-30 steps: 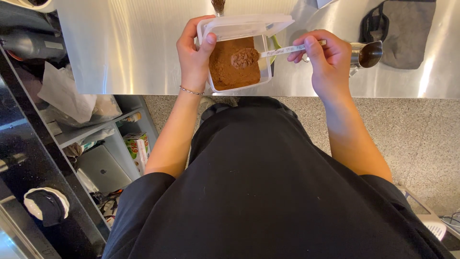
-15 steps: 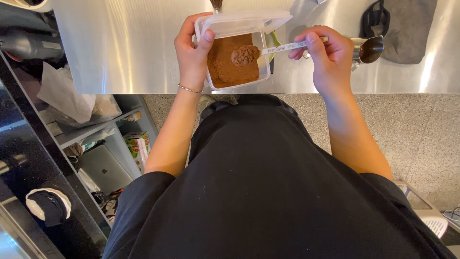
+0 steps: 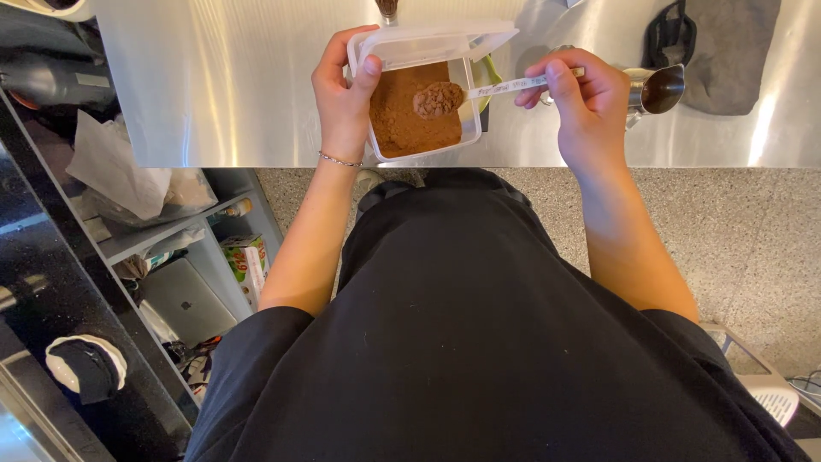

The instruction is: Preparing a beverage by measuring powder, retrieving milk from a fridge, and whisking the mixture.

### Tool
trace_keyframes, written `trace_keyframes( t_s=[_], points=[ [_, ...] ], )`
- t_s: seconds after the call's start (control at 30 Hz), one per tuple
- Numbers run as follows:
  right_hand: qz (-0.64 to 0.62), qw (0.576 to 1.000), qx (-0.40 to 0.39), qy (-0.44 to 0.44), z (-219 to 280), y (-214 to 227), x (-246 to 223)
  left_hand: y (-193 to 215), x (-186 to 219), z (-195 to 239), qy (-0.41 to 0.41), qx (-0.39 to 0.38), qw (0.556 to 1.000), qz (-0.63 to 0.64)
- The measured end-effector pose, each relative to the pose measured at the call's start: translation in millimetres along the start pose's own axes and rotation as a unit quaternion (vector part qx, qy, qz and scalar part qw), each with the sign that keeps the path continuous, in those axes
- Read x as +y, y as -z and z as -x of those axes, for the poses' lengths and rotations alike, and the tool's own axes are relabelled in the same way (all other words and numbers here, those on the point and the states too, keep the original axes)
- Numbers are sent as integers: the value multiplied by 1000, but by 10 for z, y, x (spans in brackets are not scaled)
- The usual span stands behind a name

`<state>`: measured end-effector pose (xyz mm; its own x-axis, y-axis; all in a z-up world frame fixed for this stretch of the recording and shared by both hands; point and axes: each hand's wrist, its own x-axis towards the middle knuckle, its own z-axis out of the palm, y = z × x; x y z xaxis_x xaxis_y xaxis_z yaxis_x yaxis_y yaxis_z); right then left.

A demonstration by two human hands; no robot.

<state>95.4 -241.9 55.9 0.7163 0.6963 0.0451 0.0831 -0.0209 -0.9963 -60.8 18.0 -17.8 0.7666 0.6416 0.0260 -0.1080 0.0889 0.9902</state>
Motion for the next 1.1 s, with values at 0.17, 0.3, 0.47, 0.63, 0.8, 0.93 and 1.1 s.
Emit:
trace_keyframes(
  t_s=[0.17,0.3,0.47,0.63,0.8,0.93,1.1],
  points=[
    [-12,1000,3,-4,-2,2,-9,43,-70,2,-9,6,1000,-10],
    [-2,1000,1,-1,-7,12,-23,57,-48,4,1,16,1000,-16],
    [2,1000,2,2,-7,19,-27,91,-35,16,8,23,1000,-4],
    [-3,1000,4,-4,-7,42,-30,128,-101,30,-2,27,1000,4],
    [11,1000,-6,13,2,52,5,111,-80,31,-4,28,999,-15],
    [25,1000,-6,-6,-5,-149,-27,66,-54,41,3,24,1000,5],
    [319,930,-113,146,-51,-560,-163,25,-50,42,9,20,999,50]
  ],
)
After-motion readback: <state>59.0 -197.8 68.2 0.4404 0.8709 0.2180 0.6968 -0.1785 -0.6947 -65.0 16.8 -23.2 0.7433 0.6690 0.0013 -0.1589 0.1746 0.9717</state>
